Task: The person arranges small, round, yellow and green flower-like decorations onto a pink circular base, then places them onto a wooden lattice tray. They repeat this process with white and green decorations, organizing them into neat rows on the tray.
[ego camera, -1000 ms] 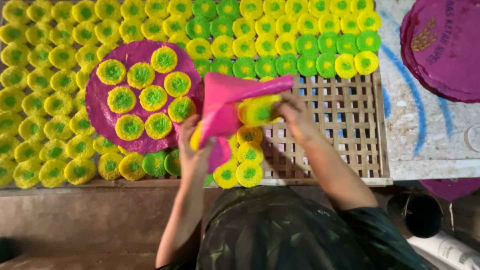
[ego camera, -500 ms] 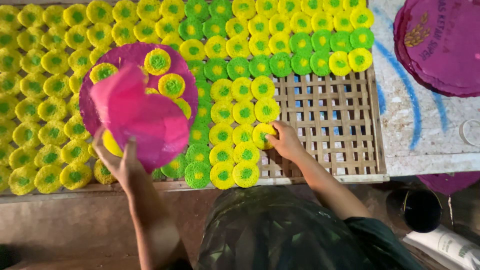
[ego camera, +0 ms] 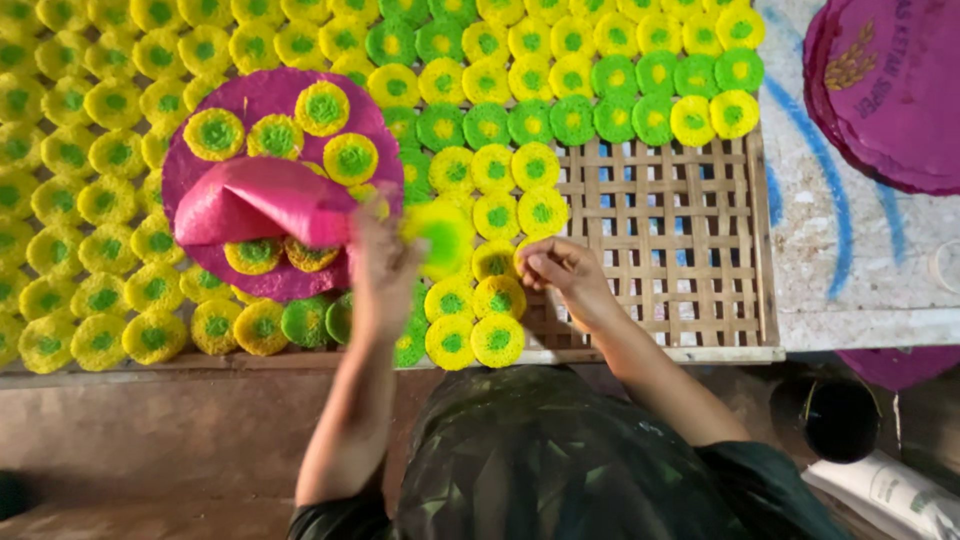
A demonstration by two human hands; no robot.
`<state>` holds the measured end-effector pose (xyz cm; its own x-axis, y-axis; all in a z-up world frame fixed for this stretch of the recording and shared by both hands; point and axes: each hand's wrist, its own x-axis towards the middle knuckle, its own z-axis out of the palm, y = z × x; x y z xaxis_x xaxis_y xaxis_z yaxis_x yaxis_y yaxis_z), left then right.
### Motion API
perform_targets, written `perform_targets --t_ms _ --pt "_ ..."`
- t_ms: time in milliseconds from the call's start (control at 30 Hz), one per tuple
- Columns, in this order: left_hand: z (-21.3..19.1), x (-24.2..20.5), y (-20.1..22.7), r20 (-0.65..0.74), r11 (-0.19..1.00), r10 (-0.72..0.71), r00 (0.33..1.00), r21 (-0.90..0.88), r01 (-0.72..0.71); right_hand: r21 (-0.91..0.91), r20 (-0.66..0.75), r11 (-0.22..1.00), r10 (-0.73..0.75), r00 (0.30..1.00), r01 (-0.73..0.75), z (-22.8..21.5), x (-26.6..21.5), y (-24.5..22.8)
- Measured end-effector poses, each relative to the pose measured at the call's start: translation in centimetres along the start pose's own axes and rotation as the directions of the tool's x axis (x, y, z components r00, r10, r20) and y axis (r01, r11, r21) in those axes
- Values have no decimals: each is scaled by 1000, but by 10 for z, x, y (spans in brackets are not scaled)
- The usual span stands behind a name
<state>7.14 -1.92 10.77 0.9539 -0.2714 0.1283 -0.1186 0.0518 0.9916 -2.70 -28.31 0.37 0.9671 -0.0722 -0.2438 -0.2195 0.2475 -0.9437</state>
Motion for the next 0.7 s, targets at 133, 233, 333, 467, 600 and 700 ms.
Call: perform_targets --t_ms 133,233,333,467,600,700 --pt "69 -14 4 125 955 -83 989 293 43 335 4 935 119 993 -114 0 -19 -20" --pt "80 -21 11 326 922 -120 938 386 -16 479 -88 869 185 979 -122 0 -21 -30" --pt "66 -15 5 303 776 164 939 547 -312 265 -158 954 188 969 -141 -15 -27 -25" --pt "18 -3 1 207 410 353 912 842 -350 -88 -151 972 201 968 -216 -32 -39 -1" --pt "-21 7 15 130 150 330 935 971 -188 -326 -23 933 155 988 -154 -21 -51 22" --pt "-49 17 12 80 -39 305 949 997 -71 -699 -26 710 -141 990 82 -8 -52 25"
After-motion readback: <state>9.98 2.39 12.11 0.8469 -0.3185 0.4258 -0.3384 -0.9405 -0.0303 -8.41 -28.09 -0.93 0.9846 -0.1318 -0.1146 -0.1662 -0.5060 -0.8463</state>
